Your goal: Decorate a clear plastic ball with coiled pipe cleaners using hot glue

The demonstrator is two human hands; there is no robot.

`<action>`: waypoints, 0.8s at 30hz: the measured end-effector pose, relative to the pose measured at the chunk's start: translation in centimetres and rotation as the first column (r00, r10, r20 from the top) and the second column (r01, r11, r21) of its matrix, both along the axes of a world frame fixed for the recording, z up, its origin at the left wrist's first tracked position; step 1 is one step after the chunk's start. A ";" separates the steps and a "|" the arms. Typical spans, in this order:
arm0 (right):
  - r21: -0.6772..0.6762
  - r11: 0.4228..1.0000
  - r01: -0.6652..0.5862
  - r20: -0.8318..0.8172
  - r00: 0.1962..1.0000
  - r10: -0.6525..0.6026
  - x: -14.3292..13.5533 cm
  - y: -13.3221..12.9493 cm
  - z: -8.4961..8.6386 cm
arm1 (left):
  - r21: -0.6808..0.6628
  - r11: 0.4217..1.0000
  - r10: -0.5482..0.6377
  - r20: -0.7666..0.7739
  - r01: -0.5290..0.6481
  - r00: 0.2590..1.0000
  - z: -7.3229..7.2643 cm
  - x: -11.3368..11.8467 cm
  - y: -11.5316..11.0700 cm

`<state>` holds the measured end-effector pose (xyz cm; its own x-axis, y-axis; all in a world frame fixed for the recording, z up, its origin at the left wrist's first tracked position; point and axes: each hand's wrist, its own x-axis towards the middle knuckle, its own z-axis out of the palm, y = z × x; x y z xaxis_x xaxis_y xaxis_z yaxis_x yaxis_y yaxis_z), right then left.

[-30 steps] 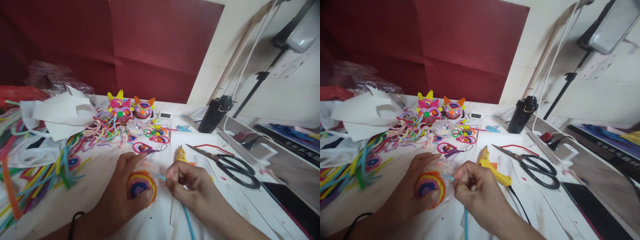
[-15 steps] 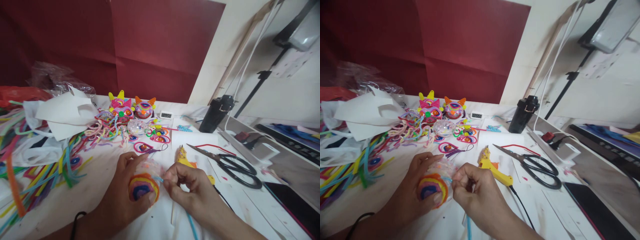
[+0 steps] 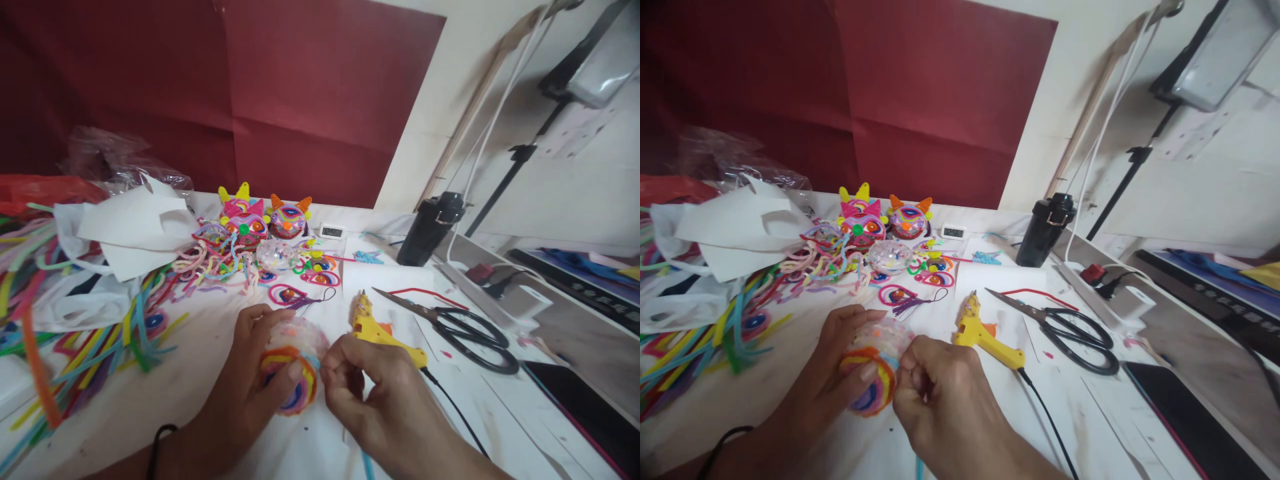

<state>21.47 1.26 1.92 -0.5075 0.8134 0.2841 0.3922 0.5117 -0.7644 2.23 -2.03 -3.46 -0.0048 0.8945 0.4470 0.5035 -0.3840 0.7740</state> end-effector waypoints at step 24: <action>0.361 0.931 -0.057 0.161 0.987 -0.002 -1.8 -1.4 -0.1 | -0.106 0.974 0.221 0.254 -0.200 0.942 0.6 0.5 0.7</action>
<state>19.72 -0.10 1.86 -0.5904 0.6539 0.4731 0.4728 0.7552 -0.4539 2.73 -1.37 -2.83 -0.3043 0.8924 0.3333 0.3413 -0.2245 0.9127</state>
